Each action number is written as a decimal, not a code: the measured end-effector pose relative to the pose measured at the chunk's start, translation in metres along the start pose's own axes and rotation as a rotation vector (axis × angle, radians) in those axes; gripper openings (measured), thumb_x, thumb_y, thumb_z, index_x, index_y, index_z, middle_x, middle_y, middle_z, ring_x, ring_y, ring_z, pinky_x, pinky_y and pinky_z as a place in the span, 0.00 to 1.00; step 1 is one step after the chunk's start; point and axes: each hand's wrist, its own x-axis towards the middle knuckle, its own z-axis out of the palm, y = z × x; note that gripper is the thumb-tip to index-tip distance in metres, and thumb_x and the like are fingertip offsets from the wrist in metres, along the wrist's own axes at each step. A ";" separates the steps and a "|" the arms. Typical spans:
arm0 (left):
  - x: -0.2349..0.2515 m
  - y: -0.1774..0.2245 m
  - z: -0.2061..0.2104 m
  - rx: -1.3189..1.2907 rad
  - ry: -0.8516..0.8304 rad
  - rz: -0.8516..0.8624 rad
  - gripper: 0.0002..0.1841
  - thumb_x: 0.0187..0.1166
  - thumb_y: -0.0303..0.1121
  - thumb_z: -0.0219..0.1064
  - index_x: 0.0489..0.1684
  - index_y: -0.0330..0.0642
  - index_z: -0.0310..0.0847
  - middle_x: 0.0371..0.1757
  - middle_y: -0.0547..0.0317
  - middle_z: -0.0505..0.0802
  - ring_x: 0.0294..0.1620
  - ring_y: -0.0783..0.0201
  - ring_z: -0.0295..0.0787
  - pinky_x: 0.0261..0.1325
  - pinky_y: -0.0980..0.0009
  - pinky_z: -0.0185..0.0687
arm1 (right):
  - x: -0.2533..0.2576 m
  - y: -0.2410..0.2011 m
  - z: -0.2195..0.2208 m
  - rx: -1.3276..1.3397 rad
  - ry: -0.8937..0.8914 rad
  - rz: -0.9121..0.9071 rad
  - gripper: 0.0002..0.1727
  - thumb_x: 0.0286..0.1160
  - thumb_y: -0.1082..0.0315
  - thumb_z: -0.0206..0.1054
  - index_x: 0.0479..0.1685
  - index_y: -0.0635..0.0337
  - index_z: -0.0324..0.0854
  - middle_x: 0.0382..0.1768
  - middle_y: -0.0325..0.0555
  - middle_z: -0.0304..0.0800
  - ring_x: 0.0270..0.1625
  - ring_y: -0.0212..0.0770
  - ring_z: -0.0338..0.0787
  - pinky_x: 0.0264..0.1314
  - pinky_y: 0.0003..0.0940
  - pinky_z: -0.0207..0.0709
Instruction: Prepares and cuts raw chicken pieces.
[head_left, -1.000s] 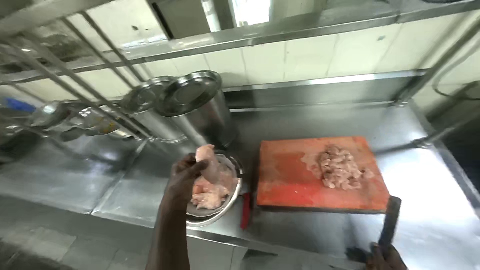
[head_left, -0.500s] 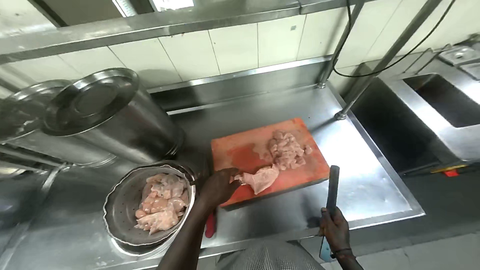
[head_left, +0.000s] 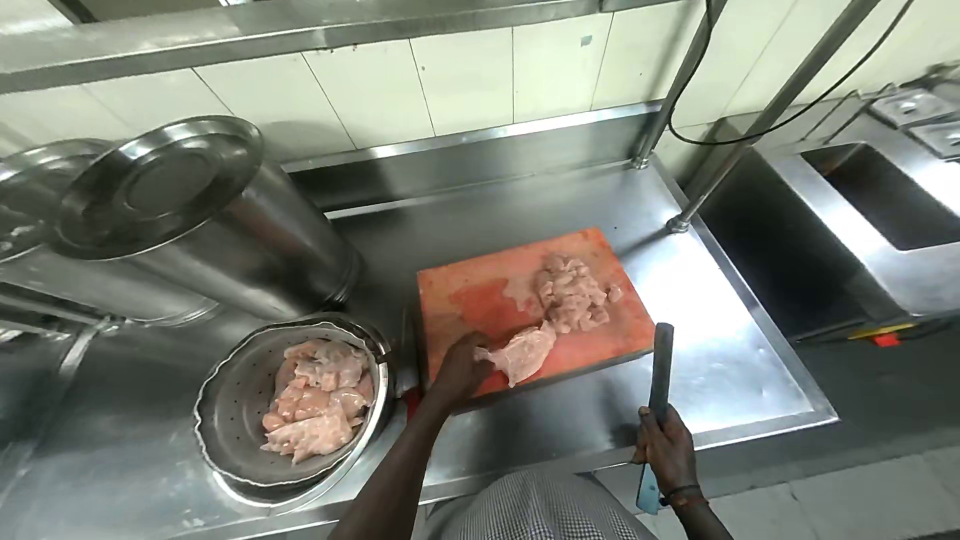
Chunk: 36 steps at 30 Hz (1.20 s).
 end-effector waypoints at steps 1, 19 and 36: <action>-0.008 0.007 -0.003 -0.105 -0.001 -0.043 0.11 0.76 0.22 0.71 0.54 0.32 0.81 0.48 0.37 0.90 0.46 0.44 0.89 0.50 0.46 0.84 | 0.000 -0.003 -0.001 0.000 -0.019 0.026 0.11 0.91 0.62 0.58 0.51 0.64 0.74 0.11 0.44 0.69 0.09 0.42 0.75 0.13 0.40 0.79; 0.008 0.035 0.001 0.091 0.073 0.132 0.11 0.71 0.18 0.68 0.50 0.31 0.85 0.52 0.40 0.89 0.57 0.47 0.88 0.64 0.49 0.84 | -0.016 -0.107 0.060 -0.946 -0.630 -0.223 0.18 0.93 0.55 0.53 0.68 0.54 0.76 0.40 0.55 0.89 0.46 0.56 0.91 0.53 0.56 0.83; 0.006 0.032 -0.010 0.131 0.151 0.220 0.07 0.74 0.17 0.66 0.45 0.30 0.87 0.52 0.41 0.90 0.58 0.47 0.88 0.65 0.50 0.83 | 0.007 -0.119 0.104 -1.045 -0.889 -0.279 0.20 0.92 0.56 0.53 0.70 0.58 0.77 0.53 0.60 0.89 0.57 0.61 0.90 0.61 0.63 0.81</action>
